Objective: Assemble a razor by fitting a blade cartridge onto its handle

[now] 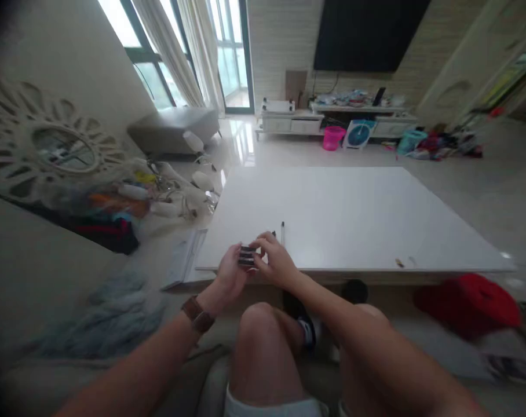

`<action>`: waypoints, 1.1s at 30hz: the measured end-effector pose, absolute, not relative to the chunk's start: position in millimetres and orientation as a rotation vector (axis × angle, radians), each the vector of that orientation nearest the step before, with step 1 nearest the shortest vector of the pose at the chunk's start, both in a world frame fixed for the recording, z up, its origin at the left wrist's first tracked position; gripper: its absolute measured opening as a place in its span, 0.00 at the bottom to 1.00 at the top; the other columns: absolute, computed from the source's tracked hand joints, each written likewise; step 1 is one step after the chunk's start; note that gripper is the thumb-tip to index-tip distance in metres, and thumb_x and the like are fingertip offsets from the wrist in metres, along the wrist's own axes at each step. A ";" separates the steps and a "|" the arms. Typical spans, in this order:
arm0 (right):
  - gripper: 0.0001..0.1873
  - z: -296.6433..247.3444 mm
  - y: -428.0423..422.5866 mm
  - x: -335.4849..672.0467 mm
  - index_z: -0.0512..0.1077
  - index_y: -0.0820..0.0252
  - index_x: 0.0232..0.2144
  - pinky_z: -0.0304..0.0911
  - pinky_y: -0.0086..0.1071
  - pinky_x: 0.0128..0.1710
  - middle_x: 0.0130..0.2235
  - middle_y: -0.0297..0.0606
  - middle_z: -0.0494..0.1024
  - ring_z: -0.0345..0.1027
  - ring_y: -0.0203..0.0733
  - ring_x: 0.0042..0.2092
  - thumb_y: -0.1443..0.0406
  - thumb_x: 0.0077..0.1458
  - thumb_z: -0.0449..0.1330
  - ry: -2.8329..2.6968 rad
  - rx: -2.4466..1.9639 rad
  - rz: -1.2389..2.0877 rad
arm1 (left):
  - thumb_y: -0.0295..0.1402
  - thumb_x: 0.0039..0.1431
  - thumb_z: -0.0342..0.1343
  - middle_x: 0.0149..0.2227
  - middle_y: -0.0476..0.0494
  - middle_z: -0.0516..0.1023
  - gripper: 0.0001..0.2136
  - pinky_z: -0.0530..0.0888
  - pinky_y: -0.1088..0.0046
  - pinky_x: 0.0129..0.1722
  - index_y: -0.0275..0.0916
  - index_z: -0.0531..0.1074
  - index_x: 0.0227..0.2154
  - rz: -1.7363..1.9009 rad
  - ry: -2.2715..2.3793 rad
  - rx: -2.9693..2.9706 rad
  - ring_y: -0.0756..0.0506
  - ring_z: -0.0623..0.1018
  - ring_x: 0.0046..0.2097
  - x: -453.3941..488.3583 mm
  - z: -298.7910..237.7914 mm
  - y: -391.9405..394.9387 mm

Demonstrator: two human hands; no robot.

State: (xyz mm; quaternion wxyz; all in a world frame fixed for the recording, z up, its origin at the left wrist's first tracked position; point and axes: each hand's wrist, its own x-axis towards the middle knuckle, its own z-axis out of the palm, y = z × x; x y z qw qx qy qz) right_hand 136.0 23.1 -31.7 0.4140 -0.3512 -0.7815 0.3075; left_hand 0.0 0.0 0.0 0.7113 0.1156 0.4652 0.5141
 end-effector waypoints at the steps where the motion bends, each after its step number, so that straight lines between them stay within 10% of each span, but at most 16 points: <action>1: 0.12 -31.8 23.2 135.7 0.71 0.57 0.43 0.64 0.29 0.31 0.43 0.38 0.66 0.64 0.34 0.34 0.73 0.57 0.57 -1.962 -0.880 0.773 | 0.37 0.65 0.44 0.24 0.48 0.73 0.13 0.66 0.74 0.23 0.37 0.67 0.29 1.144 1.031 0.253 0.50 0.71 0.24 -0.3 0.0 -0.2; 33: 0.02 -33.6 30.4 132.9 0.71 0.59 0.33 0.62 0.27 0.27 0.37 0.34 0.67 0.66 0.31 0.30 0.67 0.60 0.59 -1.884 -1.021 0.881 | 0.43 0.58 0.54 0.30 0.47 0.75 0.14 0.67 0.75 0.24 0.35 0.71 0.35 1.143 1.155 0.463 0.49 0.74 0.28 5.8 -29.1 -4.3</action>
